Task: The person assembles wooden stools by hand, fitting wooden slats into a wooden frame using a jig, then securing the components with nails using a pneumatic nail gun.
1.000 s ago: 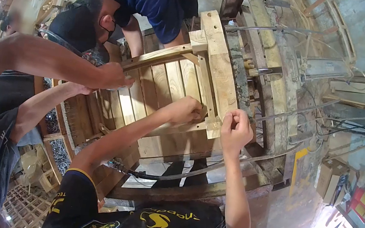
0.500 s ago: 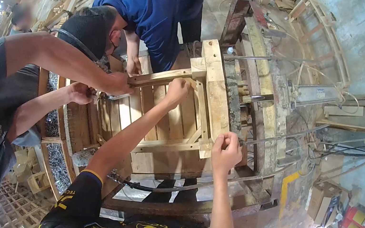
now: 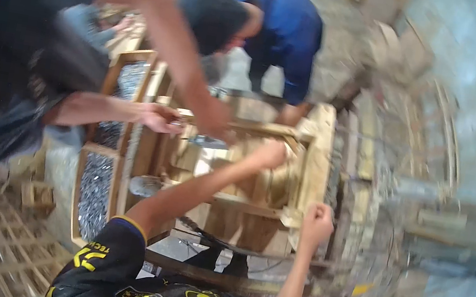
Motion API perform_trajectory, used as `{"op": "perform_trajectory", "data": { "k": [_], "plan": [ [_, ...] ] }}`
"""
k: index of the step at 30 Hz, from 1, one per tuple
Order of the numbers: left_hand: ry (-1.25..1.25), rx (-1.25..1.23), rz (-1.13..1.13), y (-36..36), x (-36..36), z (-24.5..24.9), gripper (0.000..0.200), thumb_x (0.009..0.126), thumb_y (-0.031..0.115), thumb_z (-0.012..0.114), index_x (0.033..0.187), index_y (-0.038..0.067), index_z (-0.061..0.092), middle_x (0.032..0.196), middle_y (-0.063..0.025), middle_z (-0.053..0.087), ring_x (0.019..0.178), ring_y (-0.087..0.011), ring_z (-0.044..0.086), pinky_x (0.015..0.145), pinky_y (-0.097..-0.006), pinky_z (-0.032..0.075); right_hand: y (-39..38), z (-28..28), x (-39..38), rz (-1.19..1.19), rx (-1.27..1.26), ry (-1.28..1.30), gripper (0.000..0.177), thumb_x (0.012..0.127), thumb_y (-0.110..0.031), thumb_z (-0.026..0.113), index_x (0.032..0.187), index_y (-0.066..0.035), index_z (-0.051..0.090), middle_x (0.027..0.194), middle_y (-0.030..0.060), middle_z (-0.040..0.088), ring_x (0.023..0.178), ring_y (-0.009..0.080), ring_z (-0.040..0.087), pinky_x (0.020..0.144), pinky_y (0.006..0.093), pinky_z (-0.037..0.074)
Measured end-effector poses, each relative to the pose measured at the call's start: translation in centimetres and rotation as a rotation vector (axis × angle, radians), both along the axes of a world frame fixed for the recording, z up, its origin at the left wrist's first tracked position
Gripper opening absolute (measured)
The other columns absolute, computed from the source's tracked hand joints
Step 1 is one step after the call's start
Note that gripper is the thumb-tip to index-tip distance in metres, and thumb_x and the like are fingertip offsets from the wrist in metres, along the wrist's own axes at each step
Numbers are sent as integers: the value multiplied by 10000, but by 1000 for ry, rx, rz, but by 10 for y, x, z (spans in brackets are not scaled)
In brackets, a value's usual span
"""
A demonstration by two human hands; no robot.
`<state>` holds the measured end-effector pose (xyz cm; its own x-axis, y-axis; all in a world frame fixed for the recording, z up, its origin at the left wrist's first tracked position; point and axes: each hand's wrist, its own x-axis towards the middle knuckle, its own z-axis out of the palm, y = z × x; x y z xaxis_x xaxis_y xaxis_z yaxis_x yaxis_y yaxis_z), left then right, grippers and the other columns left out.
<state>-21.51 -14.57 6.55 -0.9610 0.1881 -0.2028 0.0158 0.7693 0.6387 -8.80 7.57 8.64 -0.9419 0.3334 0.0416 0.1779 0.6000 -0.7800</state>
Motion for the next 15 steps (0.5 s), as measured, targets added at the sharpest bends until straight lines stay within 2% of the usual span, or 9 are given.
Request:
{"op": "perform_trajectory", "data": {
  "k": [2, 4, 6, 8, 9, 10, 11, 13, 15],
  "plan": [
    [41, -89, -32, -26, 74, 127, 465, 919, 418, 577, 784, -18, 665, 754, -233, 663, 734, -383, 659, 659, -497, 512, -39, 54, -5, 251, -176, -88, 269, 822, -168, 692, 1040, -28, 624, 890, 120, 688, 740, 168, 653, 696, 330, 517],
    [75, 160, 63, -63, 156, 208, 413, 928, 375, 581, 802, -11, 656, 761, -199, 672, 700, -332, 670, 648, -461, 513, -87, 114, 8, 622, -325, -206, 408, 801, -188, 727, 1141, -7, 592, 1067, 156, 668, 890, 189, 653, 789, 327, 514],
    [-199, 343, 135, -115, 226, 266, 351, 921, 318, 565, 877, -10, 683, 758, -194, 666, 684, -319, 666, 671, -403, 527, -144, 125, 15, 1065, -276, -245, 640, 763, -322, 772, 1254, 15, 539, 1187, 198, 625, 1084, 278, 613, 928, 369, 478],
    [-17, 368, 601, -165, 293, 248, 214, 888, 154, 567, 933, -12, 694, 709, -177, 662, 649, -264, 661, 626, -368, 502, -198, 138, 28, 1427, 65, -228, 802, 739, -475, 745, 1328, 7, 495, 1218, 255, 599, 1121, 389, 586, 964, 405, 459],
    [-8, 54, 714, -202, 303, 246, 189, 862, 111, 559, 893, -20, 692, 742, -193, 668, 658, -285, 663, 617, -379, 499, -221, 147, 33, 1535, 143, -398, 708, 756, -458, 728, 1247, 15, 536, 1153, 264, 619, 1085, 387, 601, 922, 418, 477],
    [198, -134, 762, -249, 313, 214, 183, 850, 100, 557, 800, -42, 661, 709, -214, 646, 635, -346, 643, 599, -394, 497, -238, 140, 42, 1557, 215, -426, 664, 762, -445, 724, 1207, 13, 546, 1123, 259, 628, 1071, 386, 605, 914, 428, 477],
    [212, -312, 829, -289, 308, 194, 182, 851, 103, 556, 769, -40, 632, 726, -232, 624, 705, -397, 627, 645, -434, 494, -257, 122, 49, 1579, 289, -452, 621, 767, -433, 720, 1168, 12, 555, 1094, 254, 637, 1057, 386, 610, 907, 437, 476],
    [411, -311, 679, -366, 287, 146, 166, 853, 130, 575, 827, -27, 624, 864, -237, 627, 863, -428, 600, 738, -482, 477, -280, 103, 58, 1565, 388, -441, 545, 776, -410, 713, 1094, 7, 565, 1039, 237, 652, 1010, 371, 629, 865, 445, 488],
    [421, -311, 467, -414, 256, 118, 257, 860, 222, 620, 944, -20, 620, 1030, -250, 605, 1017, -429, 566, 825, -507, 454, -286, 90, 69, 1487, 435, -393, 481, 782, -390, 705, 1025, 0, 566, 988, 212, 665, 943, 340, 660, 796, 440, 514]
  ]
}}
